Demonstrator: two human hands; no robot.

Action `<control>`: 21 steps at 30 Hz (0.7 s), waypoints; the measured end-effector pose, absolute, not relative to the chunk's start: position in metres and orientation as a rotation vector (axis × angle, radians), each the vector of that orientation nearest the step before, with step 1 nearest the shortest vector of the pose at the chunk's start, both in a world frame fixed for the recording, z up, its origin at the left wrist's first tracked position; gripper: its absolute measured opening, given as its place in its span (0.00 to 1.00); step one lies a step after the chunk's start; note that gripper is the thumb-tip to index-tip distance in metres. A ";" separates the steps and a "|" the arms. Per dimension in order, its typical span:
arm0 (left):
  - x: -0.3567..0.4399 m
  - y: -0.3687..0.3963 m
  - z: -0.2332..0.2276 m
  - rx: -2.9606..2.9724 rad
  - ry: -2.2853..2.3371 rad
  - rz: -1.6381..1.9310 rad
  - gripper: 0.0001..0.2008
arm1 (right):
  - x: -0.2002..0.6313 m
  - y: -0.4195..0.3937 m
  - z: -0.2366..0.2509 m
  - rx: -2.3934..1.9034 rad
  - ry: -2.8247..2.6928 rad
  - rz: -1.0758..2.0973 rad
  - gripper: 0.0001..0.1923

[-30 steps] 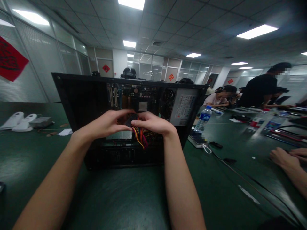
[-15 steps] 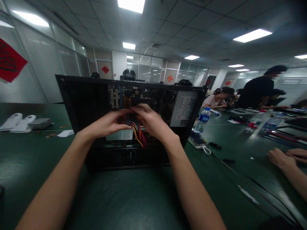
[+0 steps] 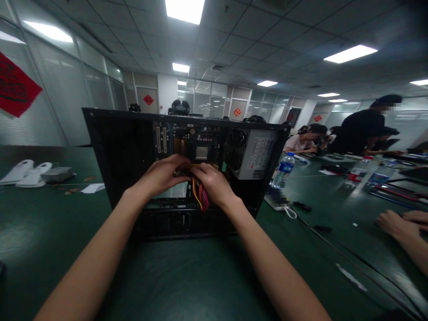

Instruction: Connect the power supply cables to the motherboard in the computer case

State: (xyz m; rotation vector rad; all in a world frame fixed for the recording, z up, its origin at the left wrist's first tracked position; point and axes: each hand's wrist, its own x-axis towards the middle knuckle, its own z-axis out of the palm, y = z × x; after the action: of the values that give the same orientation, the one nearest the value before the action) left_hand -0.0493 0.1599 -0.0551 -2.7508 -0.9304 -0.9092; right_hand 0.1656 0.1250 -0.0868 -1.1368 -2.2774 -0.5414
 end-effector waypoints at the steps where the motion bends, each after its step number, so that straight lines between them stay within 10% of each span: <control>1: -0.045 0.160 -0.058 -2.711 -0.898 -0.851 0.16 | 0.168 0.124 -0.087 -1.186 -2.292 -0.525 0.17; 21: -0.008 0.171 -0.089 -2.589 -1.396 -0.530 0.17 | 0.183 0.143 -0.102 -1.653 -2.300 -0.423 0.13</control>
State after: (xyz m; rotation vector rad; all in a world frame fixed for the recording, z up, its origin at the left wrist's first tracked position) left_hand -0.0084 0.1706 -0.0890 -2.5892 -1.3965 -0.5305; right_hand 0.1826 0.1427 -0.1017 -1.6530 -2.2999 -0.4230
